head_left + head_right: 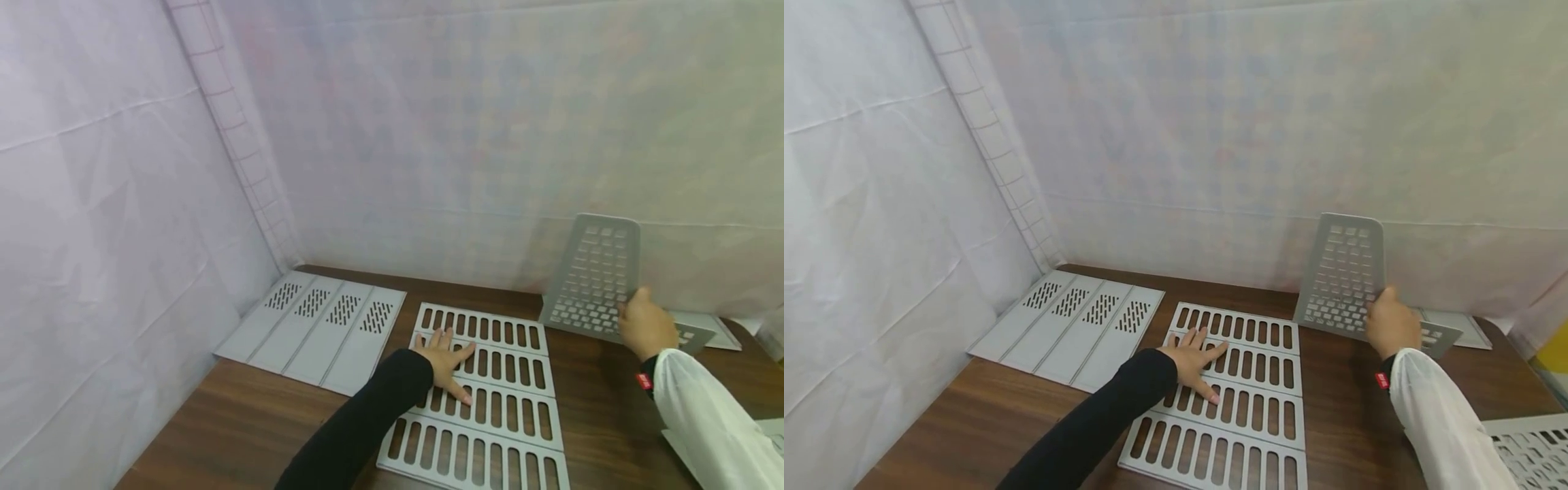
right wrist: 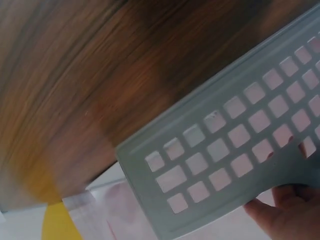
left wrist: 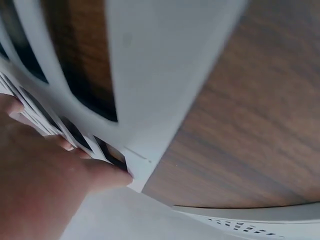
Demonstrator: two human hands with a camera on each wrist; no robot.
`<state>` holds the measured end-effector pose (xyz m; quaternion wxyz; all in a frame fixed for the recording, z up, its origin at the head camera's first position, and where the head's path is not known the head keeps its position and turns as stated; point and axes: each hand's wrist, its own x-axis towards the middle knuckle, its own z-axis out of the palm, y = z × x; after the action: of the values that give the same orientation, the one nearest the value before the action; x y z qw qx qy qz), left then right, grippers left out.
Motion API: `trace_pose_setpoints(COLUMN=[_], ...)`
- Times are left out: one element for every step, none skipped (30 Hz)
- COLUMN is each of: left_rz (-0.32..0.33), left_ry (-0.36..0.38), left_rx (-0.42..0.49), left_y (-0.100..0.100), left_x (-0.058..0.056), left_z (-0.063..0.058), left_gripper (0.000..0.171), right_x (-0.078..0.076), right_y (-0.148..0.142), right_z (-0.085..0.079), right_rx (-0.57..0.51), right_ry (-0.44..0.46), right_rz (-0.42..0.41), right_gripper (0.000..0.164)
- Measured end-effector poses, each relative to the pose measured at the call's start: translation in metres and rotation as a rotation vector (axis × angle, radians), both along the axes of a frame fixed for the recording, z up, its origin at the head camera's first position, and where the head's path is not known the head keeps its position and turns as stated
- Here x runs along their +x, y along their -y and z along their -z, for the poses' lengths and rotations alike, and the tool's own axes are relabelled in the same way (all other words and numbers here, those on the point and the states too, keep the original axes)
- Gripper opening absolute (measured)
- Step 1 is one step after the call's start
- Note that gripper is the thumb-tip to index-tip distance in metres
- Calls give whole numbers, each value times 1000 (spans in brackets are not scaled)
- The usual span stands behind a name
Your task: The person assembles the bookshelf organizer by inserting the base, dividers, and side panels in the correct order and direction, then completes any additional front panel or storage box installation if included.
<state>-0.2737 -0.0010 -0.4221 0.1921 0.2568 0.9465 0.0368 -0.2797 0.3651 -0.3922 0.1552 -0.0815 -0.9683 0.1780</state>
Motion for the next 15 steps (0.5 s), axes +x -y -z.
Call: trace_pose_setpoints(left_rz=[7,13,17,21,25,29,33,39,44,46,48,49,49,48,47], left_ry=[0,-1,-2,0,1,1,0,-4,-7,-9,-14,-18,-23,-26,-24], left_rx=[8,16,19,24,29,32,34,34,32,30,27,22,19,19,23], left_y=[0,0,0,-1,-1,-1,-2,-2,-2,-2,-2,-2,-2,-1,-1], left_x=[0,0,-1,-1,-1,-1,-2,-2,-2,-2,-2,-2,-2,-2,-1], left_z=[0,-1,-1,-1,0,0,0,0,1,2,2,2,3,2,2], left_gripper=[103,102,102,101,101,100,100,100,100,100,100,100,100,99,99], right_x=[0,-1,-2,-3,-3,-4,-5,-5,-6,-6,-7,-8,-8,-9,-10], right_y=[2,5,8,11,14,18,21,25,29,33,37,41,45,48,52], right_z=[0,0,0,0,1,0,0,0,-1,-2,-4,-5,-7,-8,-8], right_rx=[-10,-18,-24,-29,-34,-35,-43,-48,-56,-72,-88,-102,-120,-132,-145], right_ry=[10,13,8,4,6,8,12,15,27,46,61,68,79,83,83], right_rz=[11,11,8,7,5,6,19,25,40,55,63,78,91,94,110], right_gripper=[34,34,34,34,34,34,34,34,35,38,42,44,48,55,63])
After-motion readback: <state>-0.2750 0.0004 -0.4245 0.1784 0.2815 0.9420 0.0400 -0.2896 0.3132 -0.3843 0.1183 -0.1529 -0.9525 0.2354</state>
